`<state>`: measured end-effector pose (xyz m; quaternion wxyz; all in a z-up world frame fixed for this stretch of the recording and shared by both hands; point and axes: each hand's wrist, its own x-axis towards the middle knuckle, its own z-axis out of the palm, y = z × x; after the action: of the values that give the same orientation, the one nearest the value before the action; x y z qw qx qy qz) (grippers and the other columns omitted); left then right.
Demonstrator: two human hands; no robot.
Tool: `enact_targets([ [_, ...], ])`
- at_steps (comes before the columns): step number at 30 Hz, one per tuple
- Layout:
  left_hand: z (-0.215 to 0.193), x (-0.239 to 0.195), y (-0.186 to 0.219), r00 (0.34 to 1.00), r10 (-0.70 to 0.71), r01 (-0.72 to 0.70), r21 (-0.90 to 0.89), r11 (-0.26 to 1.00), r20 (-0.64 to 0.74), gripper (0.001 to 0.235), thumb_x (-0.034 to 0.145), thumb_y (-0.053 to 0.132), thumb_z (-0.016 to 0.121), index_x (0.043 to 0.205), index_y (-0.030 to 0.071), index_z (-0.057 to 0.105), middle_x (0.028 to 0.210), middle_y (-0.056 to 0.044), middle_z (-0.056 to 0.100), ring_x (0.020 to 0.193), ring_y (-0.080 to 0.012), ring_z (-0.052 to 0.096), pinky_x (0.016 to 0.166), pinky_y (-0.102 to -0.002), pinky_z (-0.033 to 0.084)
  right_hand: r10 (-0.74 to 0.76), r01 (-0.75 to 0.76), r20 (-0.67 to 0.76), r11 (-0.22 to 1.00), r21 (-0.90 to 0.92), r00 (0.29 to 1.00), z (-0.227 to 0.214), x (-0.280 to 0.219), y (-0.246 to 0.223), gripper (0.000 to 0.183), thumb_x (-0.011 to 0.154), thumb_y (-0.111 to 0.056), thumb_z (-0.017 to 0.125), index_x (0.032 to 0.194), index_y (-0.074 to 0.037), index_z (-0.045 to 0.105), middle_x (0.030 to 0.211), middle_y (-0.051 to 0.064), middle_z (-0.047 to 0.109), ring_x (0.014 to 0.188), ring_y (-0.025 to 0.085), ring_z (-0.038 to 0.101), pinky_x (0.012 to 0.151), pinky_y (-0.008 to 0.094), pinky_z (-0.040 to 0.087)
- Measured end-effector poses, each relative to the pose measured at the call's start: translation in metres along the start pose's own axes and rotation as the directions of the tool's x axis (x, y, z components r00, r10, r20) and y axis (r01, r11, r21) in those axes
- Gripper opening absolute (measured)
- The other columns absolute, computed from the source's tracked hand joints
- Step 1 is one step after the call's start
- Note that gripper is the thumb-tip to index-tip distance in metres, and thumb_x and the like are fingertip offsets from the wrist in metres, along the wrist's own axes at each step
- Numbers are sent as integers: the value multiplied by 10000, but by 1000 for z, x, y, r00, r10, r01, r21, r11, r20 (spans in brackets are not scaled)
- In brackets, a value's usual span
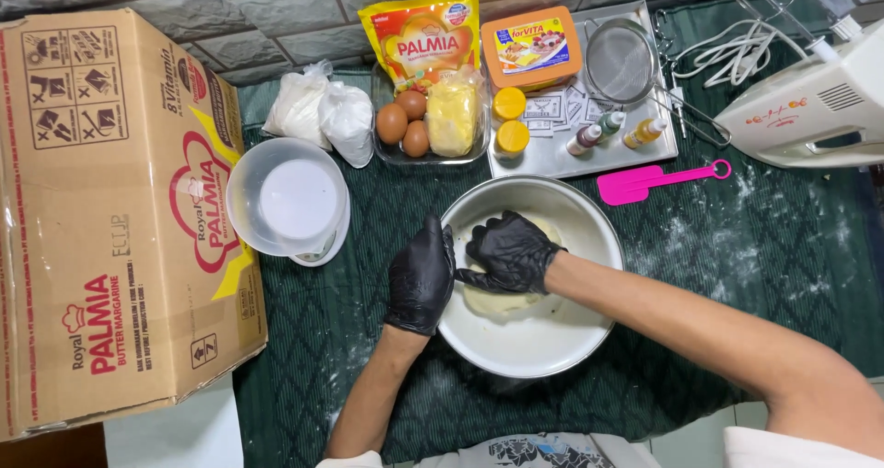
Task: A person wearing black gloves kneads a large piece of dough in a white bowl on a green countertop.
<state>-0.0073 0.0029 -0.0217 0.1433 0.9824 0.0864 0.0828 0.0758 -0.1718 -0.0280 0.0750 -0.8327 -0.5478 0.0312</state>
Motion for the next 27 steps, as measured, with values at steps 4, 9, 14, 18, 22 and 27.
enact_targets([
  [4,-6,1,2,999,29,-29,10,1000,-21,291,1019,258,544,1194,55,659,708,-99,715,626,-302,735,491,-432,595,9,-10,17,1000,29,1000,23,24,11,502,845,-675,558,759,-181,579,700,71,604,758,320,676,716,473,522],
  [9,-17,5,3,994,-53,63,-107,992,95,315,1058,328,447,1184,92,613,755,-112,714,702,-353,744,556,-494,597,13,-15,28,997,73,1000,48,32,22,463,848,-642,587,802,-183,632,753,66,651,827,315,690,759,473,538],
  [14,-5,1,2,996,-57,62,-68,996,75,306,1058,326,455,1177,90,609,755,-103,718,695,-337,750,561,-473,605,17,-19,20,995,100,1000,67,37,20,437,850,-617,609,835,-185,672,793,63,686,878,311,700,792,472,550],
  [18,-5,2,1,998,-27,30,-62,998,55,297,1058,317,459,1157,75,599,710,-101,692,649,-340,737,538,-467,592,33,-35,16,993,115,999,81,22,16,414,853,-592,631,867,-186,712,832,59,721,929,306,710,825,472,562],
  [22,-11,5,7,1000,-4,5,-28,1000,24,281,1042,318,506,1143,85,624,682,-83,684,623,-304,736,517,-427,592,36,-30,181,999,-38,983,-22,-10,-14,725,838,-783,531,1222,-176,632,1257,153,606,1273,356,528,1101,625,350],
  [27,-21,5,12,999,32,-31,31,999,-23,209,1039,268,531,1110,100,633,649,-41,682,590,-248,728,490,-358,586,67,-77,148,995,67,987,-68,-36,-30,738,817,-698,648,1275,-125,558,1086,119,549,1090,364,551,891,556,462],
])
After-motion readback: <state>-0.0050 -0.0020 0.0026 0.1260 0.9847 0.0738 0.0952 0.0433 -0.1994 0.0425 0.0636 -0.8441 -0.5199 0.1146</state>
